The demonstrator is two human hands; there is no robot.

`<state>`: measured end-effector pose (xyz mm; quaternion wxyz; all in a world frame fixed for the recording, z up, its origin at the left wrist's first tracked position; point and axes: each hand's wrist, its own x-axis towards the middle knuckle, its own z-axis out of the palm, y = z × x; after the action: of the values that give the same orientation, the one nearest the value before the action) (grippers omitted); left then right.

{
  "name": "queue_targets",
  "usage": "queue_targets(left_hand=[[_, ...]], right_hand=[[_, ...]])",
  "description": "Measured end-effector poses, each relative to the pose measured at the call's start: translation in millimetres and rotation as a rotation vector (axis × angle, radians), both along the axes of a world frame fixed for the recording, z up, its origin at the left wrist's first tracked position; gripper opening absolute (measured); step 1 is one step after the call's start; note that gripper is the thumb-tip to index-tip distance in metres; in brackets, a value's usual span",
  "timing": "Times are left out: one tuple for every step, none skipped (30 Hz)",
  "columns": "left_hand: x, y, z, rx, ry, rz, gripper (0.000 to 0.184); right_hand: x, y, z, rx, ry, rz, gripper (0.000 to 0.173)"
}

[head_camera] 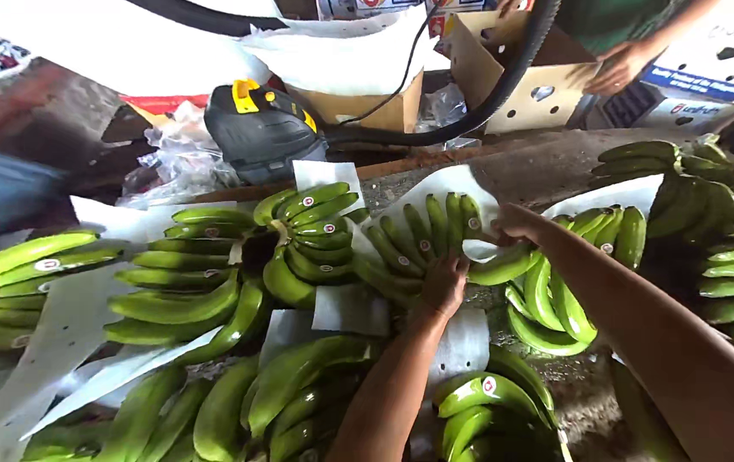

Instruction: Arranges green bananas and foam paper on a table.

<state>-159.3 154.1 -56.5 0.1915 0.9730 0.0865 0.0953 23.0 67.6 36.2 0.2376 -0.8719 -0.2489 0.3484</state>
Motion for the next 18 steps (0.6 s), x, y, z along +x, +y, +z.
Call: queue_targets(left_hand=[[7, 4, 5, -0.021, 0.048, -0.009, 0.033], [12, 7, 10, -0.029, 0.091, -0.023, 0.033], [16, 9, 14, -0.035, 0.129, -0.038, 0.034], [20, 10, 17, -0.041, 0.149, -0.049, 0.034], [24, 11, 18, -0.046, 0.153, -0.057, 0.034], [27, 13, 20, -0.053, 0.153, -0.063, 0.033], [29, 15, 23, -0.063, 0.166, -0.073, 0.032], [32, 18, 26, -0.066, 0.181, -0.088, 0.031], [34, 20, 30, -0.067, 0.204, -0.107, 0.031], [37, 22, 33, -0.066, 0.225, -0.125, 0.033], [38, 25, 37, -0.068, 0.242, -0.137, 0.036], [38, 29, 40, -0.08, 0.24, -0.144, 0.04], [36, 35, 43, -0.118, 0.228, -0.142, 0.045], [31, 40, 45, -0.17, 0.172, -0.12, 0.047], [22, 48, 46, -0.216, 0.058, -0.057, 0.044], [11, 59, 46, -0.227, -0.058, 0.067, 0.04], [-2, 74, 41, -0.202, -0.188, 0.241, 0.039], [-14, 92, 35, -0.187, -0.261, 0.444, 0.041]], right_hand=[[9, 4, -7, -0.071, -0.069, 0.046, 0.032], [15, 5, -10, -0.16, -0.129, 0.122, 0.031], [15, 6, -7, -0.244, -0.173, 0.212, 0.03], [11, 5, 3, -0.312, -0.194, 0.301, 0.029], [5, 5, 15, -0.376, -0.202, 0.38, 0.029], [-1, 6, 25, -0.435, -0.22, 0.458, 0.028], [-5, 8, 32, -0.497, -0.239, 0.532, 0.029], [-9, 10, 35, -0.551, -0.258, 0.582, 0.03], [-12, 12, 37, -0.605, -0.287, 0.612, 0.03], [-21, 17, 46, -0.679, -0.318, 0.619, 0.03], [-33, 22, 57, -0.743, -0.357, 0.613, 0.031], [-46, 28, 68, -0.769, -0.391, 0.605, 0.032], [-60, 34, 81, -0.759, -0.433, 0.602, 0.033], [-73, 38, 91, -0.712, -0.501, 0.622, 0.033], [-84, 40, 96, -0.647, -0.568, 0.661, 0.031], [-94, 42, 98, -0.587, -0.593, 0.705, 0.028], [-102, 42, 93, -0.521, -0.581, 0.743, 0.027], [-108, 41, 82, -0.48, -0.546, 0.772, 0.029]])
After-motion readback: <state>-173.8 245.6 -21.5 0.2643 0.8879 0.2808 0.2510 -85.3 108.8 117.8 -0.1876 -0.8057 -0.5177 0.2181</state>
